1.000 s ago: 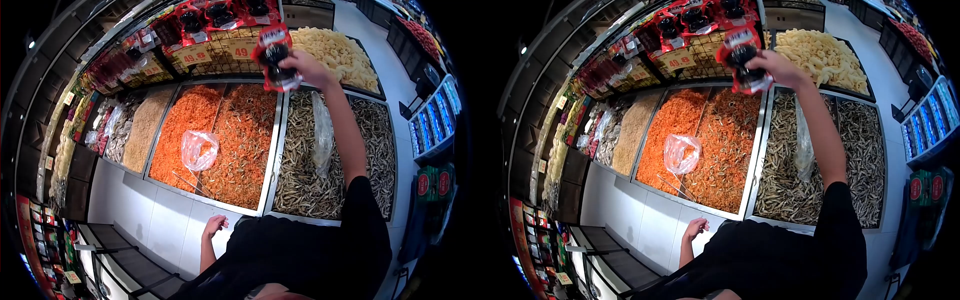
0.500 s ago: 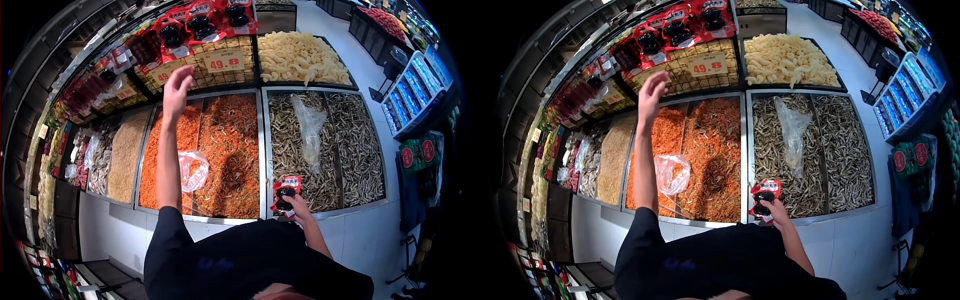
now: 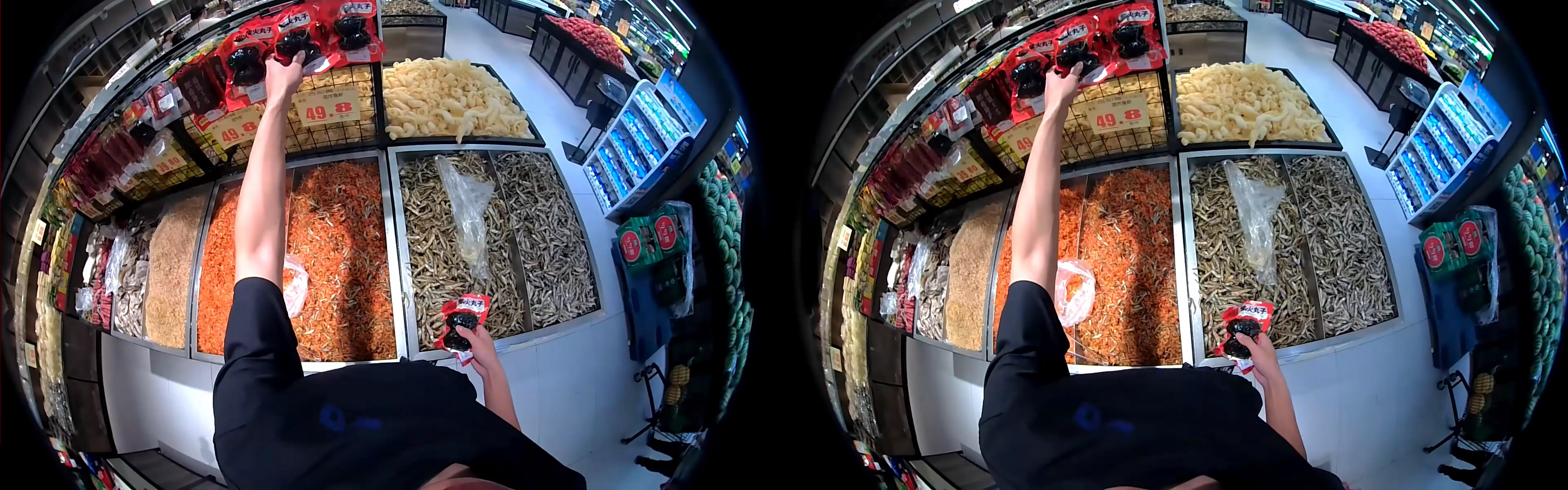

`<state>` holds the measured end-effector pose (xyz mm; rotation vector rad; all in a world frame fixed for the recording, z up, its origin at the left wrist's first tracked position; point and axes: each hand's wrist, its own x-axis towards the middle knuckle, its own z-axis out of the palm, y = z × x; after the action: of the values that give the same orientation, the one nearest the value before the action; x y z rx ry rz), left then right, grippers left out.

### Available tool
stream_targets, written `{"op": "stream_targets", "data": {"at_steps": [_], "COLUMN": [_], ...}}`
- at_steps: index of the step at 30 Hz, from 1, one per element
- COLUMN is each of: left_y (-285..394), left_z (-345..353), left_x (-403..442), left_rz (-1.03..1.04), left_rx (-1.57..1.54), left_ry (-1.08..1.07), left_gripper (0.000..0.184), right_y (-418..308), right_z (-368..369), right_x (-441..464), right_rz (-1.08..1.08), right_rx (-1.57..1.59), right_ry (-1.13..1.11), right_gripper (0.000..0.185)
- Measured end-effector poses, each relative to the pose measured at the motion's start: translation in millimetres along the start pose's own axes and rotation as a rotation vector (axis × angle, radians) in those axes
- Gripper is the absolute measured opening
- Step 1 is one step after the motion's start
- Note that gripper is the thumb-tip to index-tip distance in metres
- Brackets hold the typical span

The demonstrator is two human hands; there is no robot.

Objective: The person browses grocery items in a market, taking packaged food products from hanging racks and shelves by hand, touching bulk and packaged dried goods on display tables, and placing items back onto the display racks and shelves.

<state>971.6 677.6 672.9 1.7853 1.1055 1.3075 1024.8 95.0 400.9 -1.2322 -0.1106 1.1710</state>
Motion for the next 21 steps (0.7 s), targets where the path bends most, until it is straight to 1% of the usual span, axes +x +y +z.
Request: {"op": "stream_targets", "data": {"at_steps": [1, 3, 5, 6, 7, 9, 10, 11, 13, 14, 15, 17, 19, 20, 21], "left_y": [4, 12, 9, 7, 7, 6, 10, 16, 28, 37, 41, 22, 31, 18, 7], "left_z": [1, 5, 4, 7, 6, 3, -2, -11, -27, -37, -45, -65, -68, -71, -65], "left_x": [-1, -5, 4, 6, 5, 7, 5, 0, -22, -39, -55, -78, -136, -163, -191], "left_rz": [-0.086, -0.196, -0.248, -0.34, -0.321, -0.264, -0.318, -0.405, -0.235, -0.248, -0.258, -0.143, -0.019, -0.082, -0.07], "left_rx": [-0.143, -0.451, -0.67, -0.772, -0.885, -0.982, -1.073, -1.113, -1.147, -1.164, -1.185, -1.134, -1.001, -0.945, -0.89], "left_ry": [-0.069, -0.098, -0.353, -0.413, -0.466, -0.48, -0.524, -0.571, -0.675, -0.577, -0.487, -0.704, -0.628, -0.633, -0.599], "left_gripper": [0.055, 0.036, 0.032, 0.029, 0.031, 0.033, 0.033, 0.031, 0.031, 0.03, 0.029, 0.029, 0.033, 0.036, 0.038], "right_y": [-2, -5, -2, 0, -1, -6, -5, -5, -5, -10, -6, -1, 1, -2, -6], "right_z": [-3, -11, -19, -23, -21, -15, -14, -13, -8, -2, 0, -1, 3, 8, 14], "right_x": [-2, -5, -4, -2, -4, -6, -4, -3, -1, -3, 0, 8, 13, 14, 15], "right_rz": [0.003, 0.005, 0.004, 0.001, 0.008, -0.008, -0.001, 0.003, 0.043, 0.057, 0.047, 0.06, 0.061, 0.053, 0.046], "right_rx": [0.016, 0.021, 0.011, 0.004, -0.003, 0.009, 0.007, 0.002, 0.003, 0.025, -0.008, -0.034, -0.021, -0.029, -0.041], "right_ry": [0.006, 0.018, 0.049, 0.037, 0.036, 0.008, 0.02, 0.014, -0.001, -0.059, -0.007, -0.036, -0.045, -0.052, -0.061], "right_gripper": [0.024, 0.025, 0.026, 0.027, 0.027, 0.026, 0.025, 0.025, 0.025, 0.025, 0.022, 0.022, 0.025, 0.026, 0.026]}}
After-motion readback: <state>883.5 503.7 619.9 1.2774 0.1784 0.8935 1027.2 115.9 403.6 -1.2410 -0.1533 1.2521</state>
